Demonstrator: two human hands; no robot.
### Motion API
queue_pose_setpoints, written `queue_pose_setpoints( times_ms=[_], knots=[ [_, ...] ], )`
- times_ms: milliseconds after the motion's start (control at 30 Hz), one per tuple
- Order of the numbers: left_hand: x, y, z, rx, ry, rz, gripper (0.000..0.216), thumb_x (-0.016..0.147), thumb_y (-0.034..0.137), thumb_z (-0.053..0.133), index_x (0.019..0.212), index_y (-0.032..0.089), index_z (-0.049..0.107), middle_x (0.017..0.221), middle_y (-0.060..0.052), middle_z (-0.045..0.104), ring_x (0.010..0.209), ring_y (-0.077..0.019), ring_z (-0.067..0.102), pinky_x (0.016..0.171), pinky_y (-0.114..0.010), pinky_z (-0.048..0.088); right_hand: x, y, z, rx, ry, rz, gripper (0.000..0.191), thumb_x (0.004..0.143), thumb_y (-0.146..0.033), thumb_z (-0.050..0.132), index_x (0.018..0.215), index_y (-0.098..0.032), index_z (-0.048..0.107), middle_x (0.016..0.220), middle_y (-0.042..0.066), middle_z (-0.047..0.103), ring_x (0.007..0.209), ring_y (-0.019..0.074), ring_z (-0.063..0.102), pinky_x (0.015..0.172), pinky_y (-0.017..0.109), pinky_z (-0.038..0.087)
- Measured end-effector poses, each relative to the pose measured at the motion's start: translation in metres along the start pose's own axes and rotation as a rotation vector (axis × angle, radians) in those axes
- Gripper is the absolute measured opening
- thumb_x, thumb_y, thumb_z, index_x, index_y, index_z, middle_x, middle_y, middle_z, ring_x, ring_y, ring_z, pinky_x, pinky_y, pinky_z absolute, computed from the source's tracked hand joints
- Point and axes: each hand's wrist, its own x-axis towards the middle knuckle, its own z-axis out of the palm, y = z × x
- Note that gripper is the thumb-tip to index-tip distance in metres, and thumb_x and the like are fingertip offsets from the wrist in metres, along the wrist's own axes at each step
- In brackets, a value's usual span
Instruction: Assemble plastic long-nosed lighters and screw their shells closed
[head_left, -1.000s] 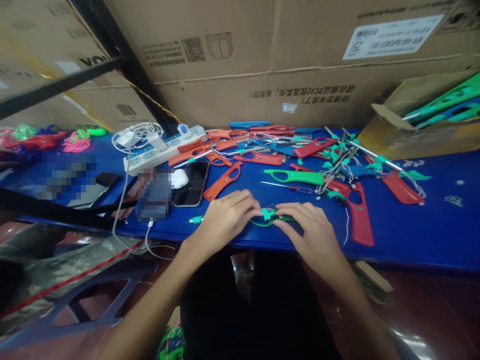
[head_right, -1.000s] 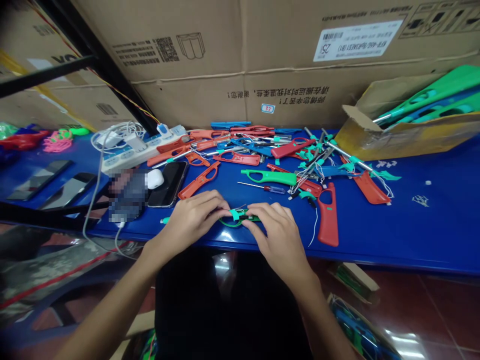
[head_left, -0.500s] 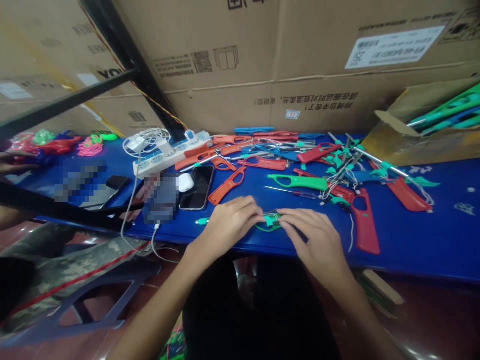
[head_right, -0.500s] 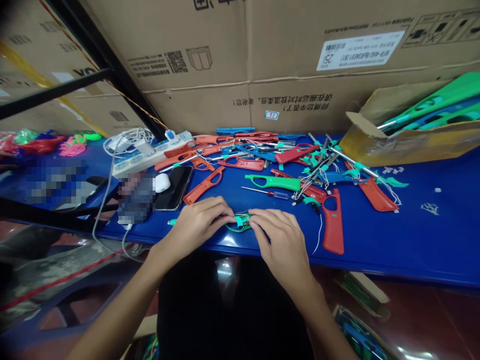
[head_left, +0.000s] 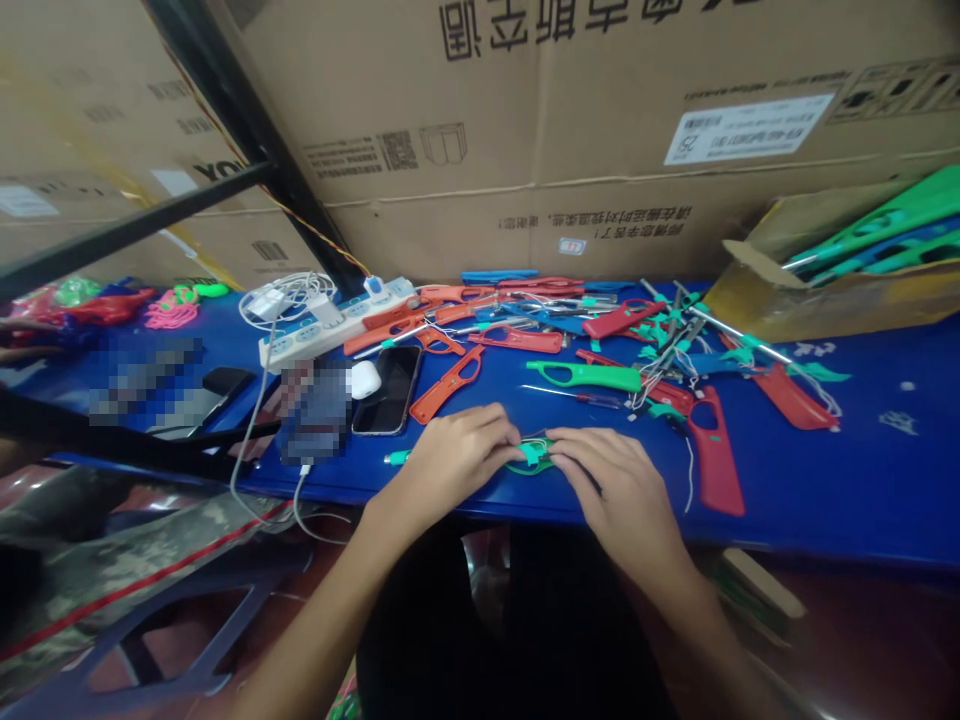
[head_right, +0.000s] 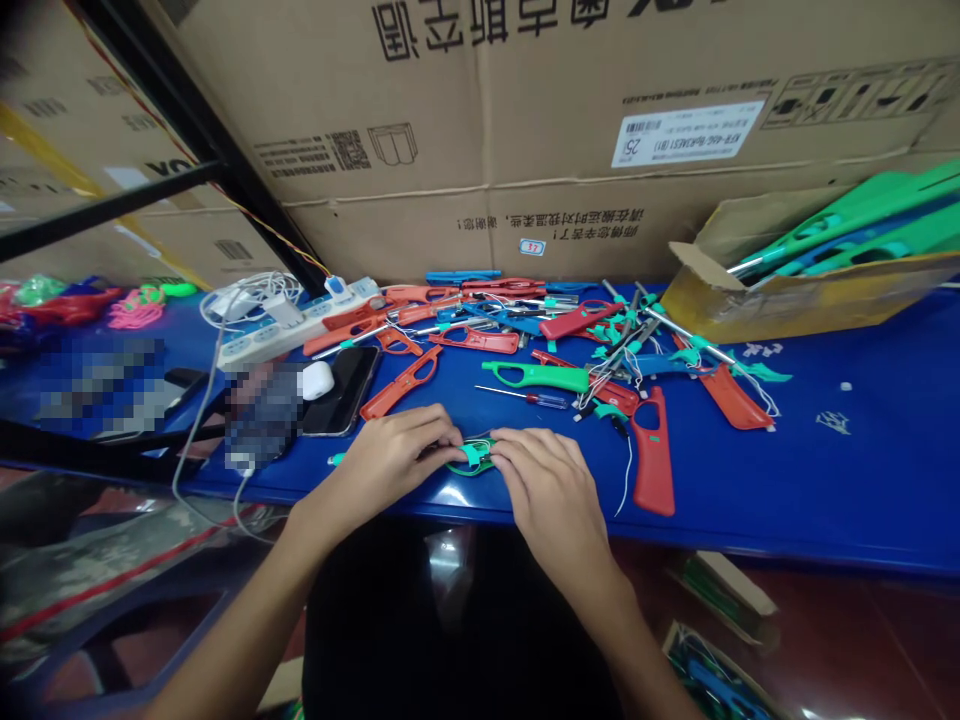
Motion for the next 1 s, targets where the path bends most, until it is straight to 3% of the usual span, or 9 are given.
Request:
queue_pose_setpoints(
  times_ms=[267,567,1000],
  knots=[
    [0.0042,-0.0020,-0.0053,-0.031,0.011,-0.019,0.022,0.100,0.039,0.058,0.093,0.019,0.067,0.091,0.001,0.068,0.076,-0.0128,0.066,0.060,-0.024,0.038,-0.0007,0.0018,0.0024,-0.018,0.012,0.008,0.015,0.100,-0.030,0.060,0.110,-0.026,0.071,0.121,0.001,0.074,0.107,0.0231,0.066,0.089,0.040,0.046],
    [0.0016,-0.0021,-0.0031,-0.149,0.000,-0.040,0.021,0.099,0.039,0.060,0.092,0.020,0.068,0.093,0.001,0.069,0.081,-0.0130,0.066,0.068,-0.022,0.043,0.0008,0.0000,0.0002,0.023,0.009,0.041,0.015,0.101,-0.031,0.058,0.104,-0.028,0.073,0.117,0.000,0.076,0.104,0.0225,0.067,0.087,0.040,0.046],
    [0.0055,-0.0002,-0.0041,-0.020,-0.006,-0.009,0.020,0.098,0.037,0.063,0.092,0.020,0.071,0.092,0.001,0.071,0.079,-0.0135,0.067,0.061,-0.024,0.039,0.0000,0.0045,0.0033,0.069,0.035,0.072,0.009,0.097,-0.030,0.064,0.098,-0.028,0.073,0.113,-0.002,0.076,0.100,0.0220,0.067,0.088,0.040,0.049]
  ],
)
